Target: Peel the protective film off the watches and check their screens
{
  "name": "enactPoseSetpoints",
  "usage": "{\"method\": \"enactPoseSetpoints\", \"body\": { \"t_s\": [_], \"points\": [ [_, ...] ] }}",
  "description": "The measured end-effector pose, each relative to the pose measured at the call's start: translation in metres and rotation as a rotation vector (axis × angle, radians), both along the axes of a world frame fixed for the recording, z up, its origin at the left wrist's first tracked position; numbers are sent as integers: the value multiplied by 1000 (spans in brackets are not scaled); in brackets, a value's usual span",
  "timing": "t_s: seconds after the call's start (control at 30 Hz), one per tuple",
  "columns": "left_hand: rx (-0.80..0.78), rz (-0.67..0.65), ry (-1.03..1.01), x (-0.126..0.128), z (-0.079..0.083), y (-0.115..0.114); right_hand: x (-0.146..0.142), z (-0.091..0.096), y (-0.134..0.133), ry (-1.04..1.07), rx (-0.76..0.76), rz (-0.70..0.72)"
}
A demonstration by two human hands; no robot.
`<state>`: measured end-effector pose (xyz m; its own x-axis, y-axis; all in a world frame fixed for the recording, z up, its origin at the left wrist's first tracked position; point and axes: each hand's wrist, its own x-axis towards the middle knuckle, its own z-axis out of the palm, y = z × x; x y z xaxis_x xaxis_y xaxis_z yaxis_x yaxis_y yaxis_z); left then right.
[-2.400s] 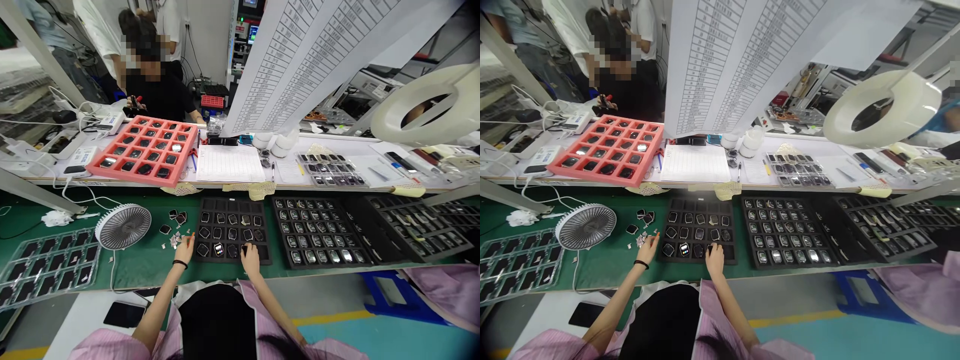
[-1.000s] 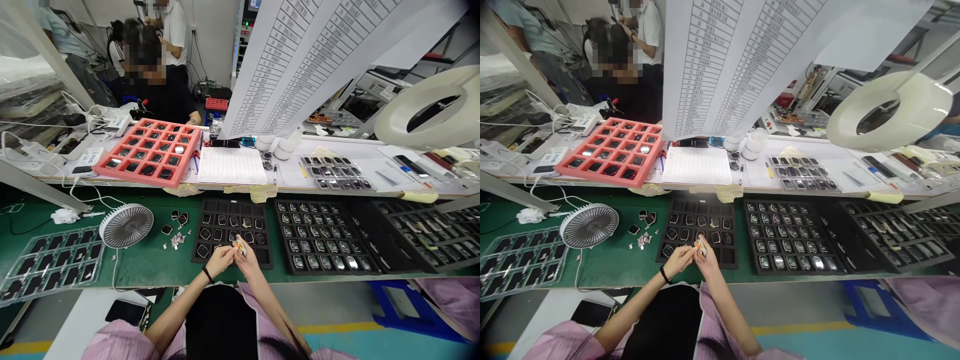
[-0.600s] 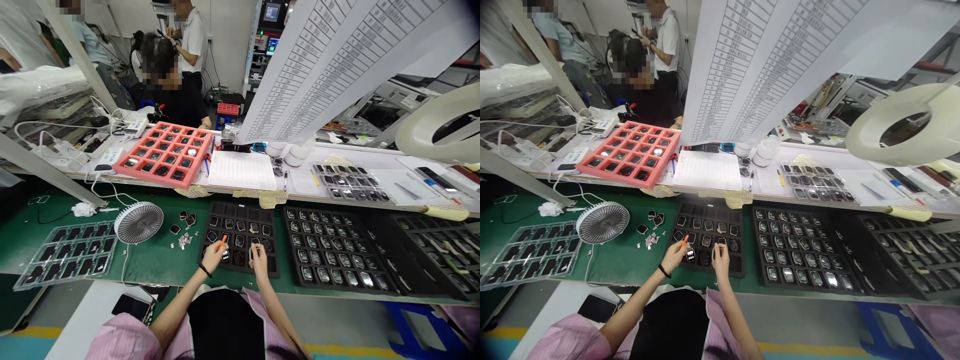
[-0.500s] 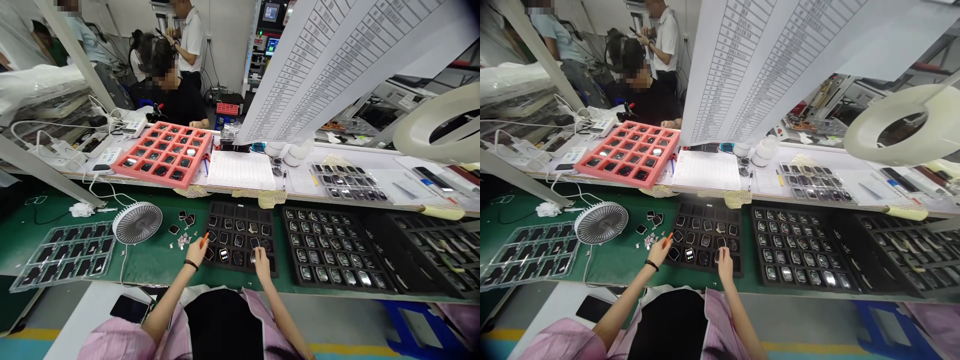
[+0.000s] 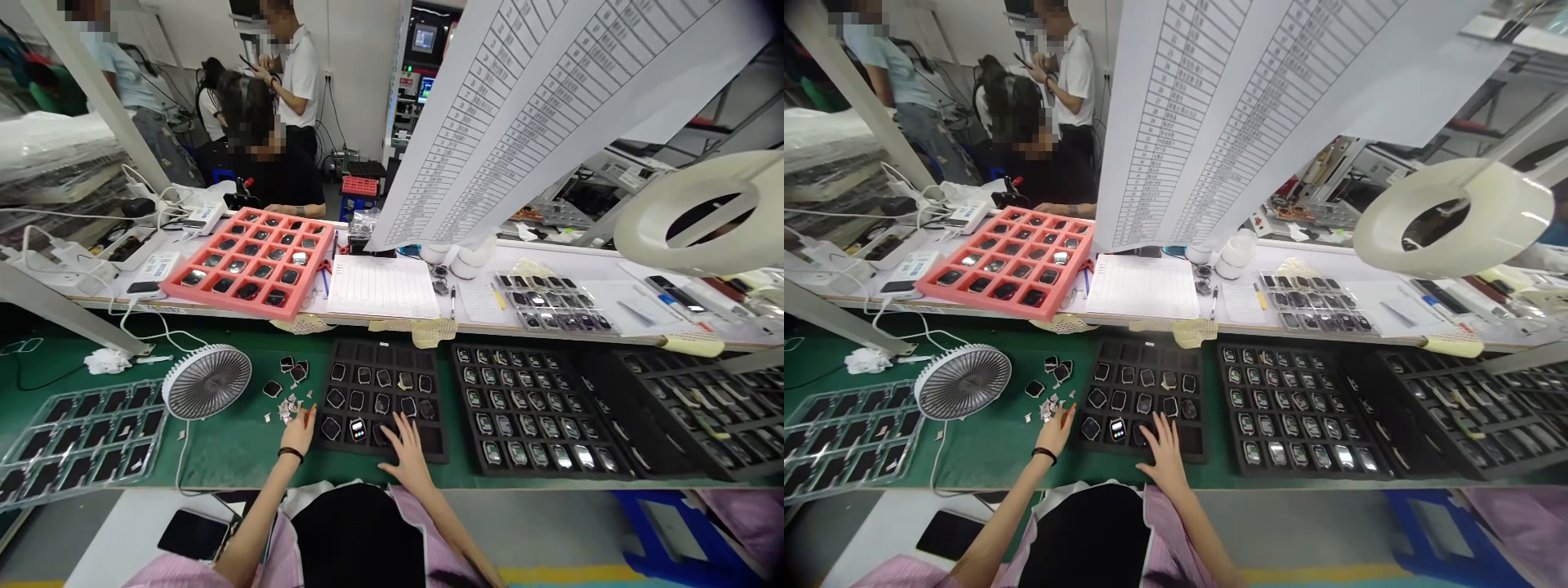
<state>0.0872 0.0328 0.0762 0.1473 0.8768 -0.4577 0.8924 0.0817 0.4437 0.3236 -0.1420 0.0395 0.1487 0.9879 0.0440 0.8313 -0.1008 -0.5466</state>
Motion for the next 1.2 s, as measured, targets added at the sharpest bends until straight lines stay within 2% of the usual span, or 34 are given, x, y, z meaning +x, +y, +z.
{"method": "enactPoseSetpoints", "body": {
  "t_s": [0.1, 0.2, 0.3, 0.37, 0.43, 0.47, 0.53, 0.67, 0.77, 0.83, 1.03, 1.1, 1.2],
  "points": [
    [3, 14, -8, -3, 1, 0, -1, -18, 12, -129, -32, 78],
    [12, 46, -11, -11, 6, 4, 15, -30, 52, -127, 18, 35],
    [12, 53, 0, -18, 9, 8, 39, -24, 118, -35, 102, -106],
    [3, 46, 14, -21, 7, 11, 56, -15, 159, 6, 146, -306],
    [-5, 59, 12, -23, 0, 14, 75, -8, 185, 2, 167, -472],
    [-4, 70, 0, -23, -5, 15, 85, -6, 188, -3, 173, -539],
    [-3, 82, -44, -23, -14, 17, 105, -6, 177, -13, 179, -660],
    [-73, 22, -113, -14, -21, 18, 139, -8, 111, -21, 163, -876],
    [-72, -37, -132, -3, -18, 16, 157, -8, 69, -4, 153, -956],
    [-62, -78, -147, 3, -15, 16, 164, -7, 58, 17, 165, -967],
    [-26, -153, -188, 6, -13, 10, 174, 0, 54, 89, 210, -897],
    [-7, -150, -195, 3, -12, 3, 165, 3, 45, 90, 175, -836],
    [-7, -133, -185, 0, -11, -11, 134, 6, 24, 53, 76, -720]
  ]
}}
